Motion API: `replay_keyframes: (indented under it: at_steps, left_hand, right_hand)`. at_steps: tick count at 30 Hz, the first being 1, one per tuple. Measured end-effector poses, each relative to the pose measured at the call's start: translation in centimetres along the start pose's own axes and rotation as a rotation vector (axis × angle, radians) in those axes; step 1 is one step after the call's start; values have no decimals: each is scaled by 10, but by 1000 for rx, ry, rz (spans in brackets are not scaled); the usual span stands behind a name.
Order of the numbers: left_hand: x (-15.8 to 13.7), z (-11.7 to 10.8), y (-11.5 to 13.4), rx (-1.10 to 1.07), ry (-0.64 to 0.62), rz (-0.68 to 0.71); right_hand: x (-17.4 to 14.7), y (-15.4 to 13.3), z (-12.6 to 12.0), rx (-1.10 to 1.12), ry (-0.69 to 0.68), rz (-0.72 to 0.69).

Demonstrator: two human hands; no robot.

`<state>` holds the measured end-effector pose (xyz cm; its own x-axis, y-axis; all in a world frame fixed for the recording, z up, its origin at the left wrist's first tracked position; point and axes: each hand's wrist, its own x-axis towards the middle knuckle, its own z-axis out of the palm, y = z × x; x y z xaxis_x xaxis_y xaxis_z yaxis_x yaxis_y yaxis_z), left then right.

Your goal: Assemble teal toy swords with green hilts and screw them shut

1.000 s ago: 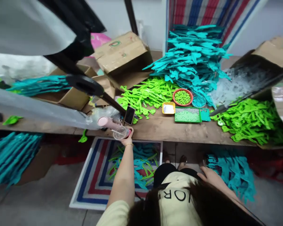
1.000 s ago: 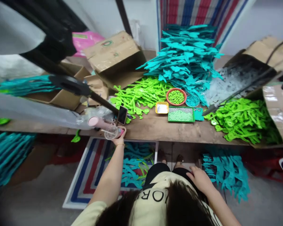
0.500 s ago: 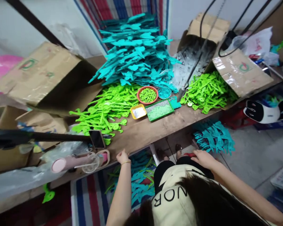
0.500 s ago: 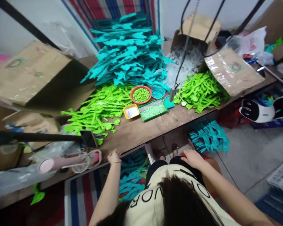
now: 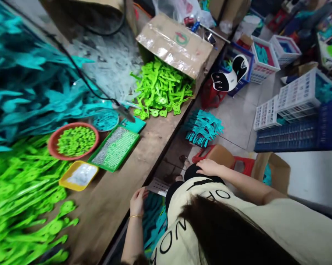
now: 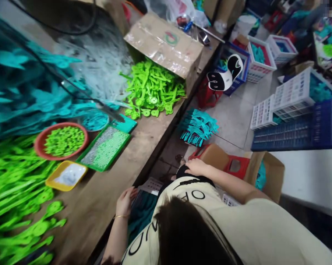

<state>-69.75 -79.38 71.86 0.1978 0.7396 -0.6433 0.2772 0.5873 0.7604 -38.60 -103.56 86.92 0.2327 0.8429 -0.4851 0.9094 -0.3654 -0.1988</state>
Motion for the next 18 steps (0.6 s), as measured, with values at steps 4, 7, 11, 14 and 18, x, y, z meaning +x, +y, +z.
replay_keyframes:
  at_steps: [4,7,11,14,18]
  left_hand:
    - [-4,11,7,67,-24,-10]
    - [-4,17,18,81,-8,18]
    - [-4,24,34,112,36,42]
    - [-6,31,44,145,61,67]
    - [-10,44,51,181,75,87]
  right_hand:
    - [-1,13,3,39,-2,11]
    - [5,23,-1,58,7,2]
    - [17,39,-8,68,29,-15]
    - [28,53,-14,73,47,-22]
    - [39,71,-21,88,57,-36]
